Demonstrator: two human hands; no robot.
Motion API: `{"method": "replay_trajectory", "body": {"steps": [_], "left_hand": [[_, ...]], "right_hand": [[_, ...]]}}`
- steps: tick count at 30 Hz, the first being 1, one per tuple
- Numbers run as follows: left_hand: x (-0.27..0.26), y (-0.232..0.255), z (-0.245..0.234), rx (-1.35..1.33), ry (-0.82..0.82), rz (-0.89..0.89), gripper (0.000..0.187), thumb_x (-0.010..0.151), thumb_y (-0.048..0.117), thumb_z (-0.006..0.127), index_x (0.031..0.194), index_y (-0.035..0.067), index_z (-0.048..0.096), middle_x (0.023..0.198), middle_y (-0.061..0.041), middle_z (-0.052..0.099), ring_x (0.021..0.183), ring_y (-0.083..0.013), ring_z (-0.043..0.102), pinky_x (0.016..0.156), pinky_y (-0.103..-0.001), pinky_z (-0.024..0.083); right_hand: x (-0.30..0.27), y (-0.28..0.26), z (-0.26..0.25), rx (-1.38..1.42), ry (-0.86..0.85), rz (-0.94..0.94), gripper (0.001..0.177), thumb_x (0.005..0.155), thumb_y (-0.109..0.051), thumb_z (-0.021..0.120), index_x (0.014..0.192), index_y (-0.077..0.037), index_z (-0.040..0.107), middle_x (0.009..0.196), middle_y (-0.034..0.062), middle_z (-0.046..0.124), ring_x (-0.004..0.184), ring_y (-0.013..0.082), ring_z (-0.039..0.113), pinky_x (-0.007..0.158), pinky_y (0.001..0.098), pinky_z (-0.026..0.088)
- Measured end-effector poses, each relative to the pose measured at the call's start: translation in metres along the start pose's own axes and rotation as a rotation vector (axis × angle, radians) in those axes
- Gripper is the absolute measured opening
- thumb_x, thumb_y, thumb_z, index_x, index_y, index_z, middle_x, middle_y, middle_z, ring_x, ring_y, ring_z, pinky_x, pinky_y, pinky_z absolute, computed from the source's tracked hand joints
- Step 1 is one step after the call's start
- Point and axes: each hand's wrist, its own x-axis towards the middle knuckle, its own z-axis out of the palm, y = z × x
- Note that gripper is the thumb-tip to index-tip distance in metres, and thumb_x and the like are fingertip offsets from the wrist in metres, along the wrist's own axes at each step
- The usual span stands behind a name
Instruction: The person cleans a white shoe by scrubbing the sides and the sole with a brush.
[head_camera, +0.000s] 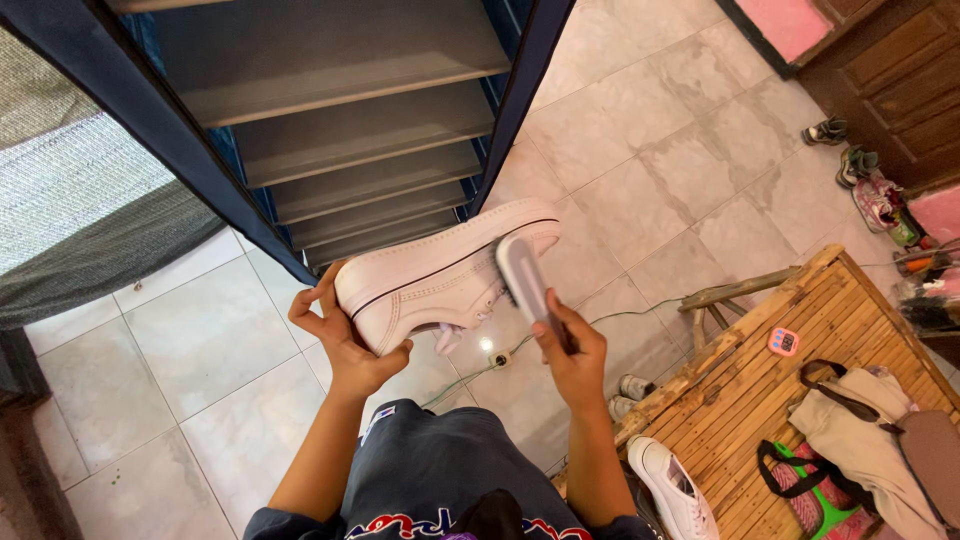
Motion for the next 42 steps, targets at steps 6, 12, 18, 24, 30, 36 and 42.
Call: {"method": "replay_trajectory", "body": {"steps": [6,12,18,24,30,36,42], "left_hand": [[-0.002,-0.006,-0.002,-0.064,-0.003,0.040,0.106,0.054,0.001,0.069,0.140,0.023,0.011,0.149,-0.014,0.034,0.139,-0.0271,0.043,0.119,-0.036,0.042],[-0.005,-0.011,-0.010,-0.111,0.036,0.023,0.102,0.058,0.000,0.072,0.137,0.023,0.011,0.152,-0.015,0.037,0.143,-0.0279,0.043,0.124,-0.039,0.039],[-0.001,-0.003,-0.025,-0.145,0.024,-0.053,0.107,0.051,0.002,0.070,0.145,0.016,0.020,0.146,-0.009,0.035,0.138,-0.0275,0.042,0.121,-0.036,0.038],[-0.010,-0.005,-0.034,-0.190,0.003,-0.106,0.106,0.051,-0.004,0.066,0.144,0.018,0.020,0.146,-0.011,0.038,0.140,-0.0275,0.043,0.120,-0.037,0.039],[-0.010,-0.003,-0.051,-0.336,0.042,-0.080,0.100,0.055,-0.007,0.068,0.136,0.022,0.016,0.150,-0.013,0.042,0.141,-0.0283,0.043,0.122,-0.039,0.039],[-0.019,-0.006,-0.049,-0.443,0.081,-0.175,0.098,0.056,-0.009,0.064,0.136,0.024,0.017,0.150,-0.014,0.041,0.143,-0.0283,0.043,0.121,-0.040,0.041],[-0.019,-0.008,-0.045,-0.574,0.031,-0.274,0.096,0.057,-0.009,0.059,0.138,0.024,0.020,0.148,-0.015,0.041,0.138,-0.0290,0.042,0.114,-0.037,0.038]], "right_hand": [[0.021,-0.007,-0.002,-0.046,0.063,0.055,0.047,0.095,-0.017,0.075,0.139,-0.007,0.065,0.089,-0.0003,0.068,0.060,0.0028,0.049,0.051,0.0198,0.044],[0.000,-0.011,0.011,-0.020,0.081,0.007,0.049,0.093,-0.019,0.075,0.139,-0.007,0.063,0.097,-0.0015,0.071,0.060,0.0025,0.050,0.051,0.0189,0.044],[-0.001,-0.002,0.007,-0.072,0.047,-0.171,0.046,0.095,-0.013,0.078,0.138,-0.004,0.066,0.091,0.0000,0.065,0.064,0.0037,0.047,0.055,0.0197,0.040],[0.003,-0.007,0.017,0.111,0.227,-0.023,0.047,0.098,-0.016,0.072,0.143,-0.007,0.062,0.084,-0.0031,0.062,0.061,0.0018,0.047,0.053,0.0187,0.042],[-0.018,-0.005,0.034,0.041,0.101,-0.112,0.047,0.096,-0.016,0.074,0.140,-0.004,0.063,0.089,-0.0010,0.065,0.062,0.0032,0.048,0.054,0.0195,0.042],[-0.003,-0.006,0.023,0.180,0.333,-0.049,0.051,0.099,-0.024,0.070,0.146,-0.006,0.058,0.088,-0.0017,0.063,0.061,0.0034,0.050,0.051,0.0202,0.044],[-0.020,0.015,0.021,0.115,0.207,-0.270,0.048,0.100,-0.023,0.070,0.144,-0.005,0.059,0.100,0.0025,0.065,0.068,0.0060,0.056,0.058,0.0224,0.048]]}}
